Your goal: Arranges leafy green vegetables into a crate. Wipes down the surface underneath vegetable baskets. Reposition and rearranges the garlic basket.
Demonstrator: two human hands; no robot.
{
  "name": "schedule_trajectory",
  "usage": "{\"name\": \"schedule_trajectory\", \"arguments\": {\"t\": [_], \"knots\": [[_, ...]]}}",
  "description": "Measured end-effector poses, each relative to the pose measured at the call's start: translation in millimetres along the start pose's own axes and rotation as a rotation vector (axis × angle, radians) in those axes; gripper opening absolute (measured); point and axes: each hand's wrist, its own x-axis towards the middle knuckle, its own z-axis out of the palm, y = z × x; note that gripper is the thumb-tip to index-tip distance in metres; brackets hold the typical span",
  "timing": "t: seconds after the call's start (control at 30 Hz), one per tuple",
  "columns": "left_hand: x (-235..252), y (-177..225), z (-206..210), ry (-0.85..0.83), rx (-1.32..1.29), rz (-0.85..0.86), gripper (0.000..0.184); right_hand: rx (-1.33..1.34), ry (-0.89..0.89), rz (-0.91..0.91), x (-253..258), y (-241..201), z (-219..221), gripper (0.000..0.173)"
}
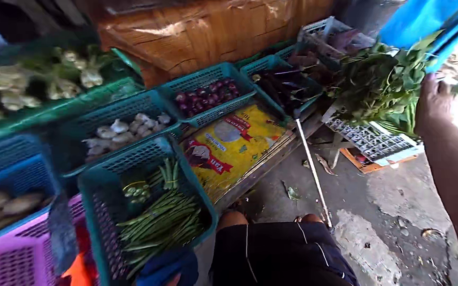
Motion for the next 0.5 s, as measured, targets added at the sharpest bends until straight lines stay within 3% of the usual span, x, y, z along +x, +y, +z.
{"name": "schedule_trajectory", "arguments": {"t": [0.07, 0.17, 0.27, 0.4, 0.5], "knots": [[4, 20, 10, 0.033, -0.006, -0.079, 0.041, -0.100, -0.117, 0.025, -19, 20, 16, 0.076], [2, -18, -2, 0.017, -0.053, -0.035, 0.044, -0.105, -0.183, 0.102, -42, 45, 33, 0.066], [3, -25, -2, 0.028, -0.073, -0.038, 0.044, -0.022, -0.216, 0.107, -64, 60, 42, 0.063], [8, -25, -4, 0.000, -0.145, -0.078, 0.039, -0.038, -0.335, 0.042, -100, 53, 52, 0.060], [13, -16, -9, -0.070, -0.199, -0.139, 0.035, -0.177, -0.376, -0.111, -98, 62, 59, 0.065]]}}
